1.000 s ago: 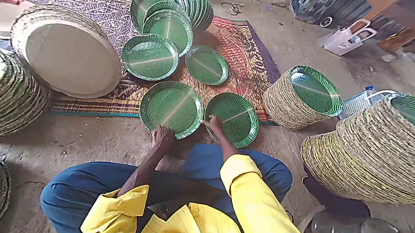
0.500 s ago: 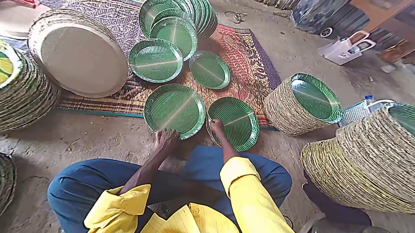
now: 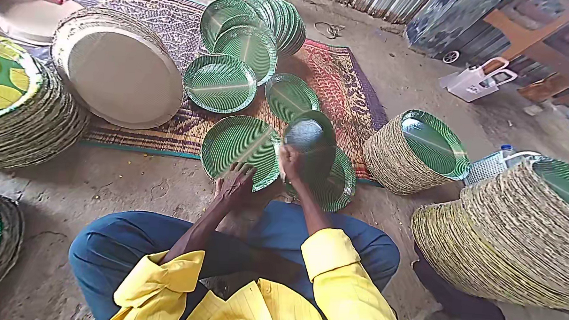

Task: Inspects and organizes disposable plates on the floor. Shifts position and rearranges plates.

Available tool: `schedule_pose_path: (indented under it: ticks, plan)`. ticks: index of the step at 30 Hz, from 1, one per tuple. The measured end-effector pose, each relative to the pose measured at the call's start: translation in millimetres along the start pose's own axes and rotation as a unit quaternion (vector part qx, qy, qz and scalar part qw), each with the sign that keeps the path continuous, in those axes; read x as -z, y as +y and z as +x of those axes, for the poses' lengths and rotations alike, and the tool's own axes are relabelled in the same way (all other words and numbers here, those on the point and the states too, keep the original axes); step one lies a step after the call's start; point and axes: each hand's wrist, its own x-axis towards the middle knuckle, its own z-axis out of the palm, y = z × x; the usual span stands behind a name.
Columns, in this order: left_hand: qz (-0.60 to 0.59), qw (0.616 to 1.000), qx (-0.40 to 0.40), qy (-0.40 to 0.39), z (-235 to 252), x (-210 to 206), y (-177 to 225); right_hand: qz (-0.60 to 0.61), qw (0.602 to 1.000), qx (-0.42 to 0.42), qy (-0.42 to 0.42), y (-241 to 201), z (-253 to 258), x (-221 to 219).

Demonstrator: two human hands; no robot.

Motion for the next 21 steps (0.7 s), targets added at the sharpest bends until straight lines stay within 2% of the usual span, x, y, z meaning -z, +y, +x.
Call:
schedule_pose_path:
  ticks: [1, 2, 3, 4, 5, 6, 7, 8, 9, 11, 12, 14, 16, 18, 21]
  plan:
    - [0.003, 0.995, -0.050, 0.088, 4, 1, -1, 0.013, 0.998, 0.057, -0.034, -13, -5, -17]
    - [0.014, 0.985, -0.084, 0.148, 9, 2, -1, 0.024, 0.991, 0.060, -0.114, -37, -13, -24]
    - [0.026, 0.980, -0.096, 0.174, 10, 5, -2, 0.037, 0.972, 0.012, -0.230, -71, -22, -21]
    - [0.035, 0.982, -0.083, 0.164, 9, 7, -4, 0.018, 0.939, -0.036, -0.341, -100, -30, -14]
    - [0.038, 0.991, -0.049, 0.116, 5, 9, -6, -0.027, 0.898, -0.096, -0.429, -127, -34, -9]
    - [0.043, 0.998, 0.004, 0.043, 2, 12, -7, -0.052, 0.873, -0.115, -0.472, -134, -38, -11]
    - [0.045, 0.995, 0.068, -0.052, 1, 15, -6, -0.059, 0.876, -0.083, -0.472, -119, -44, -22]
    - [0.044, 0.979, 0.127, -0.152, 2, 18, -5, -0.050, 0.896, -0.014, -0.442, -87, -49, -39]
    - [0.044, 0.961, 0.158, -0.223, 4, 17, -6, -0.054, 0.900, 0.024, -0.433, -63, -47, -48]
    - [0.067, 0.941, 0.147, -0.297, 7, 10, -10, -0.077, 0.906, 0.038, -0.415, -24, -31, -45]
    - [0.084, 0.932, 0.142, -0.324, 10, 6, -9, -0.074, 0.924, 0.004, -0.376, -8, -22, -36]
    - [0.101, 0.919, 0.146, -0.352, 10, -3, -4, -0.064, 0.962, -0.104, -0.244, 27, -9, -21]
    - [0.102, 0.917, 0.145, -0.357, 9, -8, 2, -0.064, 0.963, -0.228, -0.128, 46, -5, -7]
    - [0.110, 0.919, 0.139, -0.353, 8, -8, 2, -0.071, 0.940, -0.313, -0.116, 58, -8, -1]
    - [0.091, 0.927, 0.128, -0.341, 8, -7, -2, -0.074, 0.921, -0.355, -0.139, 69, -14, -6]
